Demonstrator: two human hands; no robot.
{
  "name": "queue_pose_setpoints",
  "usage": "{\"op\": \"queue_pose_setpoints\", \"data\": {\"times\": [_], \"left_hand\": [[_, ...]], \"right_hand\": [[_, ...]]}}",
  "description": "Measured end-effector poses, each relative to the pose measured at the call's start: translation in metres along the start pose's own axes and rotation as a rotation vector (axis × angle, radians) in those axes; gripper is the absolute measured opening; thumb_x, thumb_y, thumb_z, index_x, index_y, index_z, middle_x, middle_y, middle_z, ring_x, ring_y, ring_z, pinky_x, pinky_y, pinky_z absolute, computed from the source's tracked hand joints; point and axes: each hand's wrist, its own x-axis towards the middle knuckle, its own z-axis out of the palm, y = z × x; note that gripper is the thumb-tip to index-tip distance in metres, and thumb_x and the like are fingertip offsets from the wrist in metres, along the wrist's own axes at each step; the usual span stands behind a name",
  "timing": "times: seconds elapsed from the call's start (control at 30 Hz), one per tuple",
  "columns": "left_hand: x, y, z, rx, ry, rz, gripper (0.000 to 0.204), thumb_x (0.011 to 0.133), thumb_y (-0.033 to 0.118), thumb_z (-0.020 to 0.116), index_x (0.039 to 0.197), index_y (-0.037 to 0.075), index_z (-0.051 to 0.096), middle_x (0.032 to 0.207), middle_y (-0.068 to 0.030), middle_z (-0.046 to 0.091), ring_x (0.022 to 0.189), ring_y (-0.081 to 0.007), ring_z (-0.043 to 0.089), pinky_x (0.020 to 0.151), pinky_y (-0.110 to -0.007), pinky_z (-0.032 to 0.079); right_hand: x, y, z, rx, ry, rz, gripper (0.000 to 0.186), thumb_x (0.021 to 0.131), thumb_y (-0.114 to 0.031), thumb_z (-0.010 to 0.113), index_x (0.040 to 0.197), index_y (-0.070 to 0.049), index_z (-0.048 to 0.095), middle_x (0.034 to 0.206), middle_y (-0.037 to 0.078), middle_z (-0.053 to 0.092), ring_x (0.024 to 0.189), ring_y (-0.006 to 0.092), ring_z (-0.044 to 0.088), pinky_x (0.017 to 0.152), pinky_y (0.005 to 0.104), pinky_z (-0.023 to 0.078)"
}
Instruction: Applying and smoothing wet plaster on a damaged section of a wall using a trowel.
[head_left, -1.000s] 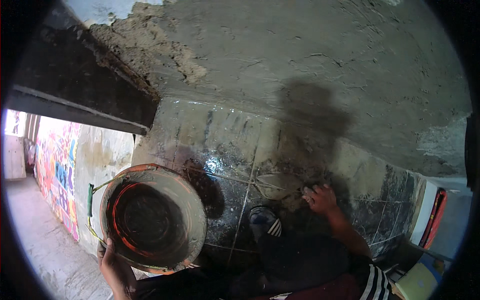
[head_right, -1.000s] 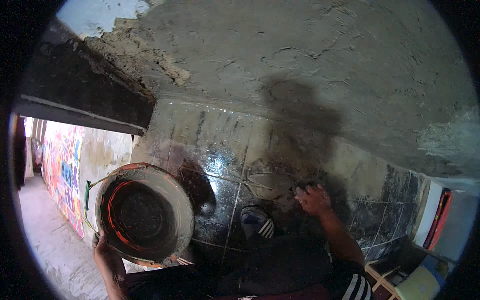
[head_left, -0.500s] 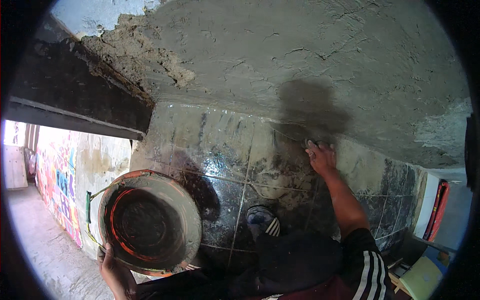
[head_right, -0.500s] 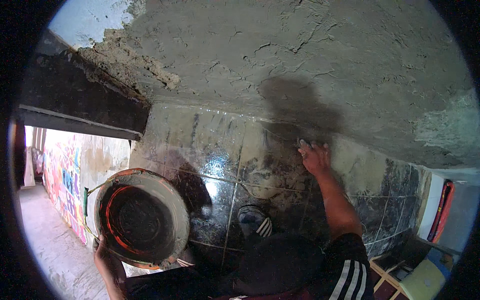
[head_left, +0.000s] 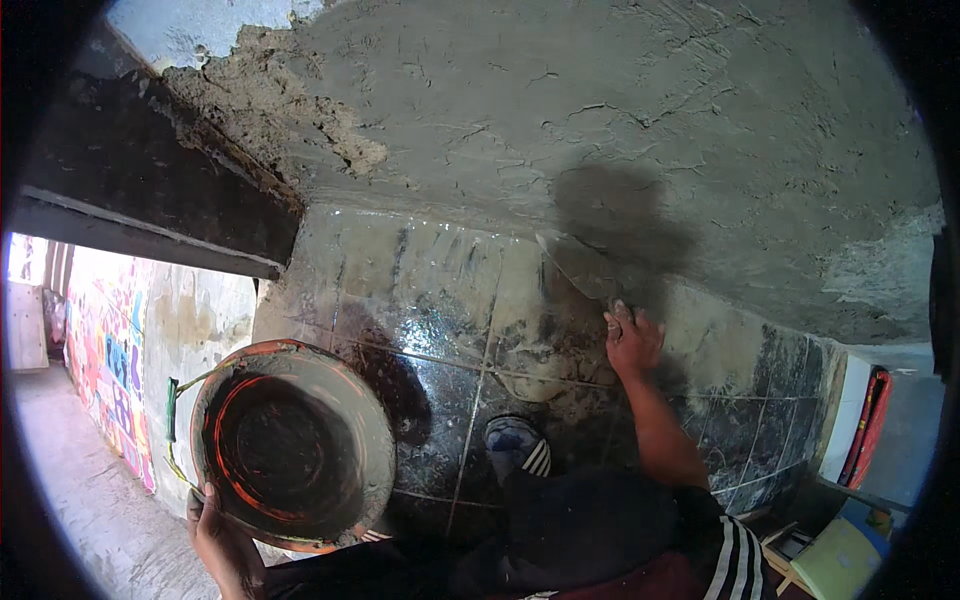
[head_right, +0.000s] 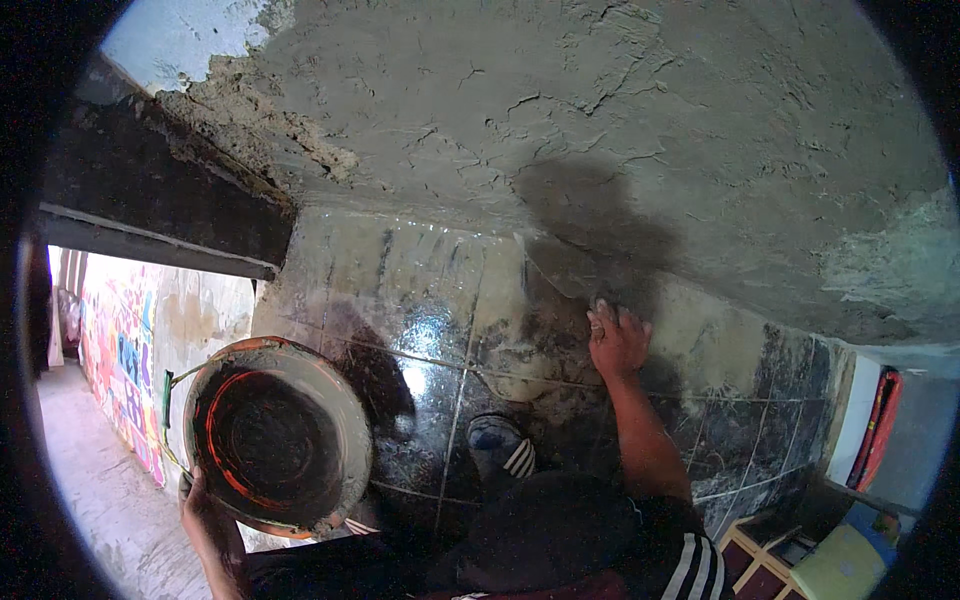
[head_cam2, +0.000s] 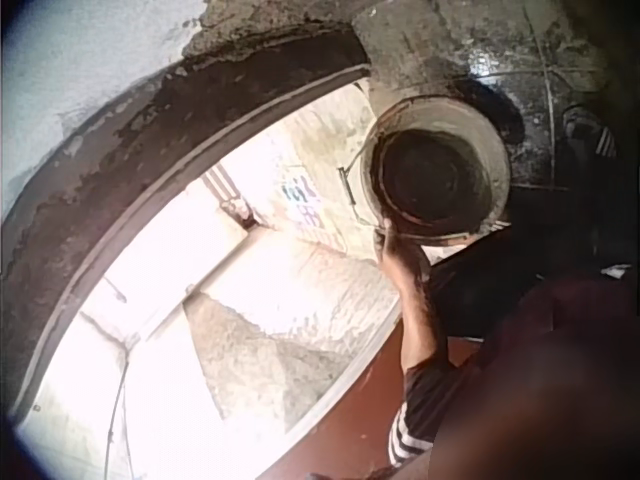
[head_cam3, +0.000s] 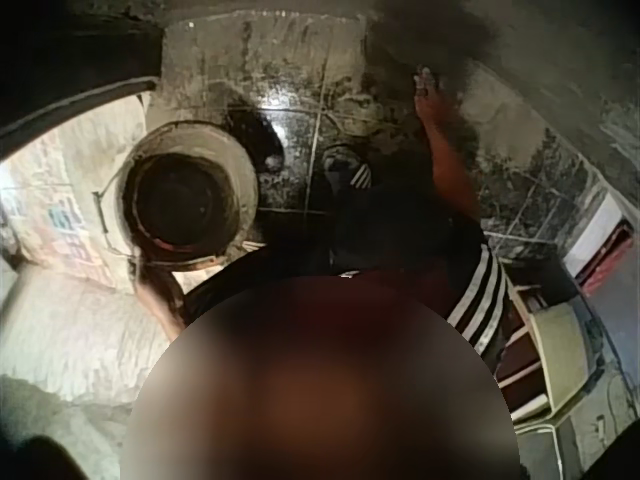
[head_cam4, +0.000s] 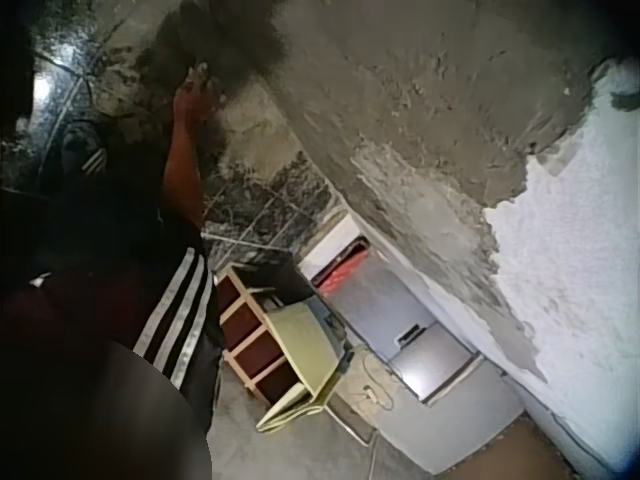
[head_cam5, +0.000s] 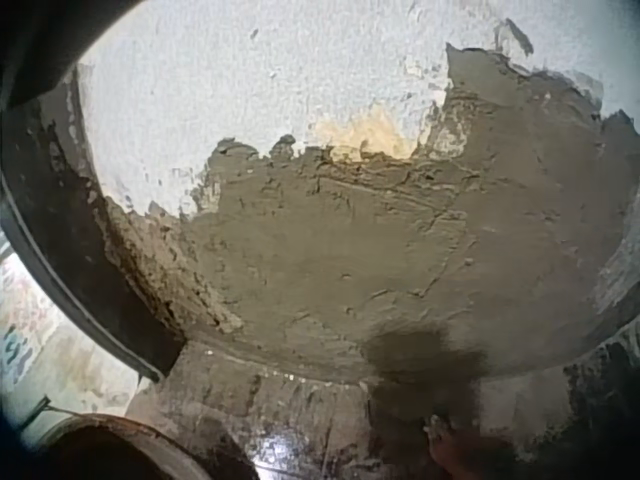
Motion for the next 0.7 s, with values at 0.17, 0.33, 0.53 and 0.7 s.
{"op": "queue_pose_setpoints", "data": {"times": [0.17,0.33,0.53,0.7], "left_hand": [[0.001,-0.002,0.003,-0.037,-0.009,0.017,0.030,0.105,0.012,0.050,0.130,-0.005,0.052,0.123,-0.0142,0.064,0.113,-0.0223,0.062,0.101,-0.037,0.046],[0.000,-0.003,-0.001,-0.085,0.009,0.000,0.028,0.104,0.011,0.051,0.127,-0.005,0.052,0.123,-0.0157,0.064,0.113,-0.0232,0.062,0.101,-0.037,0.046],[-0.005,0.002,0.002,-0.063,0.043,0.009,0.030,0.104,0.011,0.051,0.128,-0.006,0.052,0.124,-0.0160,0.064,0.114,-0.0228,0.062,0.102,-0.038,0.046],[-0.008,0.007,0.012,-0.053,0.039,0.021,0.030,0.104,0.012,0.051,0.128,-0.006,0.053,0.124,-0.0157,0.065,0.114,-0.0224,0.062,0.102,-0.038,0.046]], "right_hand": [[0.004,-0.009,-0.005,0.003,0.014,-0.113,0.039,0.094,-0.037,0.068,0.131,-0.026,0.066,0.114,0.014,0.064,0.104,0.0368,0.063,0.098,0.0590,0.041],[0.033,-0.053,-0.012,0.102,-0.269,-0.141,0.043,0.097,-0.044,0.060,0.136,-0.026,0.062,0.115,0.018,0.067,0.109,0.0410,0.063,0.105,0.0612,0.039],[0.105,-0.092,-0.055,0.155,-0.542,-0.046,0.046,0.098,-0.051,0.053,0.136,-0.025,0.062,0.115,0.022,0.069,0.109,0.0416,0.064,0.105,0.0567,0.043],[0.125,-0.090,-0.092,0.124,-0.375,-0.138,0.046,0.098,-0.051,0.054,0.134,-0.024,0.064,0.106,0.021,0.072,0.103,0.0423,0.067,0.100,0.0546,0.046]]}}
